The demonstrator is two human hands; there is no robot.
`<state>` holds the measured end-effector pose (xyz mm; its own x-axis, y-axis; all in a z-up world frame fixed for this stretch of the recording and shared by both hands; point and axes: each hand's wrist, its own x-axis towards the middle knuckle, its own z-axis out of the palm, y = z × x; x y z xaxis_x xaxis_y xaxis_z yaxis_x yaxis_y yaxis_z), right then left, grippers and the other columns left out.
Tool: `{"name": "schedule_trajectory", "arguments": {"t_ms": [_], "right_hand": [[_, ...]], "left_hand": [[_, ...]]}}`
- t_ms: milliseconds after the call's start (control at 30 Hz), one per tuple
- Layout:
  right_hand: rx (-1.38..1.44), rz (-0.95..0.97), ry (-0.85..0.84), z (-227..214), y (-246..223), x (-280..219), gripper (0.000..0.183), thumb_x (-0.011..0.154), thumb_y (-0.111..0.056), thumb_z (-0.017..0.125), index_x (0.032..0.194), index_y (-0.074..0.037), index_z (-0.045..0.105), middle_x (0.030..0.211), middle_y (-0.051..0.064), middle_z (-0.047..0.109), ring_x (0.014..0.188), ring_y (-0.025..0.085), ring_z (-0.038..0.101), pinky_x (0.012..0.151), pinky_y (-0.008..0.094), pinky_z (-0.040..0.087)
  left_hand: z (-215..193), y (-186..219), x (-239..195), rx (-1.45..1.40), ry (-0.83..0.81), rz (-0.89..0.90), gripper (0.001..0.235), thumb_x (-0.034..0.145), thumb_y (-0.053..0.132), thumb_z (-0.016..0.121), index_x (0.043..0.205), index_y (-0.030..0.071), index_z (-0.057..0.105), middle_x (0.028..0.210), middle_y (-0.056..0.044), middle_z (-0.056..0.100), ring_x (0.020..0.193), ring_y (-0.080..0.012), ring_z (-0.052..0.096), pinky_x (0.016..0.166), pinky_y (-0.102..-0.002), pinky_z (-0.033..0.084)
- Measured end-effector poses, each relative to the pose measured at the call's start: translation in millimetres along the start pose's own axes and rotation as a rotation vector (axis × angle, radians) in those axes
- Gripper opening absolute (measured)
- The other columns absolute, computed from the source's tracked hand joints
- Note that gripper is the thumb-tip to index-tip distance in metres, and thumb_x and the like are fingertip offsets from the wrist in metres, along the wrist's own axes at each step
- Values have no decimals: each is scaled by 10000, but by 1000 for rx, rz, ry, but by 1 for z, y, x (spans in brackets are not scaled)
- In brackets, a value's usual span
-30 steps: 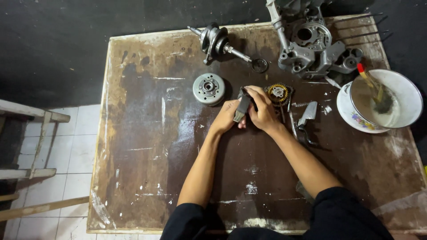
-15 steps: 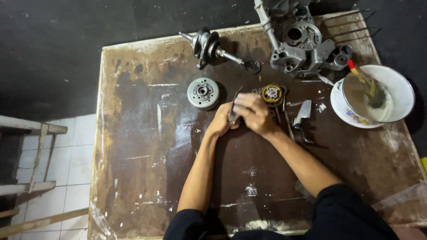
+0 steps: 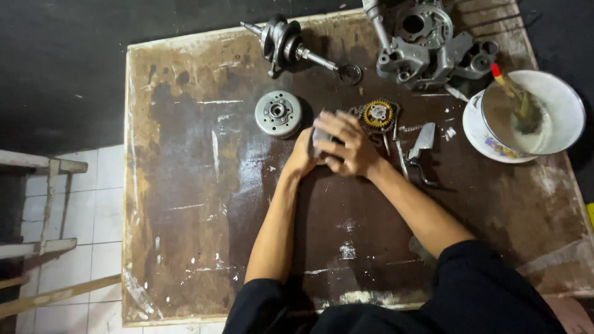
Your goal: The recorder is cleaning and inspecting various motorcycle engine components on a workbench.
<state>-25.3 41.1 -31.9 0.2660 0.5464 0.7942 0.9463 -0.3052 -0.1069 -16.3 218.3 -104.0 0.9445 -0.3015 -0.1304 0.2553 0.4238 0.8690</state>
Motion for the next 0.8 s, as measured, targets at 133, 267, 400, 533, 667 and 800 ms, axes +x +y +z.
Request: {"name": "schedule_trajectory", "arguments": {"t_ms": [133, 267, 400, 533, 667, 800], "right_hand": [[122, 377, 79, 4, 7, 0, 449, 1090, -413, 444, 1326, -77, 627, 1462, 203, 583, 1378, 375, 556, 1173, 556, 391], [48, 298, 59, -2, 1, 6, 490, 1060, -450, 442, 1294, -69, 644, 1450, 187, 570, 1358, 354, 557, 1187, 510, 378], [53, 114, 74, 8, 11, -7, 426, 1035, -395, 427, 1244, -86, 632, 1447, 191, 576, 1349, 367, 572, 1171, 536, 381], [119, 412, 140, 16, 12, -14, 360, 1104, -376, 457, 1268, -70, 551, 1479, 175, 595, 1350, 323, 573, 1214, 519, 405], [40, 31, 195, 21, 7, -8, 341, 1072, -385, 524, 1237, -87, 542, 1443, 159, 598, 1367, 336, 583, 1183, 504, 456], [19, 435, 77, -6, -8, 17, 531, 1074, -433, 470, 1385, -26, 612, 1439, 209, 604, 1353, 375, 572, 1153, 530, 450]], "left_hand": [[7, 15, -8, -138, -232, -45, 392, 1115, 371, 406, 942, 67, 582, 706, 2, 542, 556, -105, 501, 476, -230, 372], [27, 36, -14, -109, -152, -81, 292, 1040, 308, 407, 1063, 98, 608, 716, 19, 569, 563, -90, 519, 486, -240, 411], [-4, 4, -4, 44, -80, -66, 398, 1083, 399, 357, 1016, 78, 582, 716, -3, 553, 580, -114, 543, 476, -243, 425], [10, 21, -9, -342, -412, -20, 418, 1251, 353, 420, 1046, 30, 588, 734, -20, 551, 596, -113, 537, 533, -248, 442], [10, 19, -7, -27, 46, -161, 376, 1019, 373, 365, 1064, 91, 609, 807, -30, 648, 663, -139, 621, 583, -310, 525], [-21, -15, 3, -361, -392, -3, 477, 1228, 375, 400, 971, 22, 590, 705, -10, 555, 586, -127, 548, 539, -265, 449]]}}
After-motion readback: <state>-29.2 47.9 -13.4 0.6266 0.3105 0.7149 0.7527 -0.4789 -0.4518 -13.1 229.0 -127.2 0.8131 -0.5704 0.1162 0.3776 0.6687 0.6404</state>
